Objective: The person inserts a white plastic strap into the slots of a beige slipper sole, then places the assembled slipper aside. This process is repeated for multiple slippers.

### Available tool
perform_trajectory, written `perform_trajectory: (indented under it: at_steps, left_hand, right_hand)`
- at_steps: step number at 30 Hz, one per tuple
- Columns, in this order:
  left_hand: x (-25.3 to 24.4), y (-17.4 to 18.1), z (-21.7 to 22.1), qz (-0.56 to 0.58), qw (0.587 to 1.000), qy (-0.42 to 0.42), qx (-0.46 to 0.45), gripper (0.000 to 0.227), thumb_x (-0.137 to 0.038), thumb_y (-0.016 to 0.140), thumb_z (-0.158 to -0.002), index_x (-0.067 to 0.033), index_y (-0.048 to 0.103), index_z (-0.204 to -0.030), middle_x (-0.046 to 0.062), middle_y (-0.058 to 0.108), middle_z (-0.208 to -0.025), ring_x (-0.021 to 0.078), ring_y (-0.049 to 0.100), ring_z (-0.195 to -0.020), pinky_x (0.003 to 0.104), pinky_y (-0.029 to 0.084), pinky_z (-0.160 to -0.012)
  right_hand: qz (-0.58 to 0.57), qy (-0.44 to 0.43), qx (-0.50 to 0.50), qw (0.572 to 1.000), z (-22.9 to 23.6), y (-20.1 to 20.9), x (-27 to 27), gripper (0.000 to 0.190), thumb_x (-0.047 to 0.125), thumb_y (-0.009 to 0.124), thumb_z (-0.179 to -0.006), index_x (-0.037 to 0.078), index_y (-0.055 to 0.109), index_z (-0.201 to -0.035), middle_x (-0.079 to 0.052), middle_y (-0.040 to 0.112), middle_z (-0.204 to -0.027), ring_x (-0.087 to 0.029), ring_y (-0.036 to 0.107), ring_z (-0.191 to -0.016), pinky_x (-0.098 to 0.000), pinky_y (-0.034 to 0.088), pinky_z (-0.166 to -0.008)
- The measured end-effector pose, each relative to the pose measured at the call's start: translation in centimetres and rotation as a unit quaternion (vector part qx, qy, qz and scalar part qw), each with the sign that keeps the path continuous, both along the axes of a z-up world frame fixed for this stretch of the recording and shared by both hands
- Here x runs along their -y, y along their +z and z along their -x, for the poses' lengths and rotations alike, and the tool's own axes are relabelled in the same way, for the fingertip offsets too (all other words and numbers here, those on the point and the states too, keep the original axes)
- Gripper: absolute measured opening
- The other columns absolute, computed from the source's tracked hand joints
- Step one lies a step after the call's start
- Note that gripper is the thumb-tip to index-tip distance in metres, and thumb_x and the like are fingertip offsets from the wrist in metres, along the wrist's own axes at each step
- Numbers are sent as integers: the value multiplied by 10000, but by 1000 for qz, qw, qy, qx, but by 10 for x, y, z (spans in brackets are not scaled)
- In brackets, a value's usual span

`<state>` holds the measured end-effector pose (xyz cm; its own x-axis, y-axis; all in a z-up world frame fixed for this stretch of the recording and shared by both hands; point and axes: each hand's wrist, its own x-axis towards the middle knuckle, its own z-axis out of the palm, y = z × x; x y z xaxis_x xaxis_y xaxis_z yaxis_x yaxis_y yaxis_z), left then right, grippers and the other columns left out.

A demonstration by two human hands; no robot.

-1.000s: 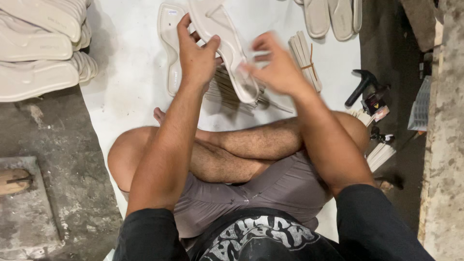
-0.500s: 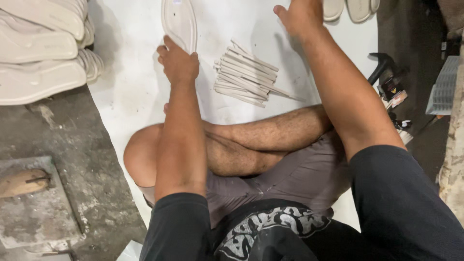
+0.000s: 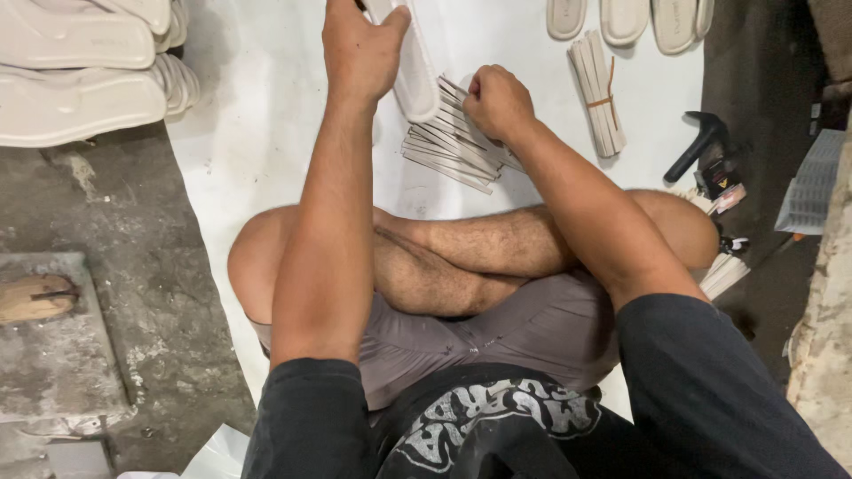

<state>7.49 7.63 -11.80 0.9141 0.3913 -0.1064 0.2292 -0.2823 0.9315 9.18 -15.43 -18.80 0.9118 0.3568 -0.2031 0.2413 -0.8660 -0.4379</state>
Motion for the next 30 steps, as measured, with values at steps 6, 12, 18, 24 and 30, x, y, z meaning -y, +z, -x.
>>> perform_trajectory:
  at_steps: [6,12,18,24,30]
  left_hand:
    - [3,69,41,-140,984,-80,80,404,-129,714,-962,-32,610,-1341,180,677,-1230,373,670,-1136,427,540,-982]
    - [19,126,54,23,982,-164,92,212,-149,715,-978,-71,751,-1172,47,735,-1116,181,704,-1012,321,557,-878]
    - [27,134,56,72,968,-218,104,180,-140,727,-998,-61,755,-1157,28,715,-1063,132,676,-978,277,562,-857]
    - [33,127,55,54,969,-212,113,176,-158,714,-1017,-44,746,-1147,39,710,-1075,149,689,-1003,290,573,-881]
    - [43,121,51,9,980,-195,49,257,-301,693,-1014,-68,751,-1107,31,685,-1044,140,708,-991,285,599,-774]
  right_hand:
    - [-380,-50,-149,912,-7,81,13,159,25,660,-1021,-40,590,-1148,-99,703,-970,-155,728,-851,-294,598,-757]
    - [-474,-31,-187,860,39,180,19,202,2,622,-1049,-41,609,-1245,-83,693,-1024,-115,671,-814,-253,571,-703]
    - [-504,-19,-191,842,52,189,28,198,9,634,-1072,-47,607,-1259,-78,683,-1042,-105,666,-848,-250,582,-731]
    - [-467,20,-131,874,51,180,37,199,20,701,-1074,-74,644,-1240,-122,716,-1106,-150,691,-971,-283,598,-880]
    - [-600,-133,-86,784,37,169,53,210,59,727,-1075,-23,584,-1205,-165,746,-1122,-202,744,-933,-305,621,-829]
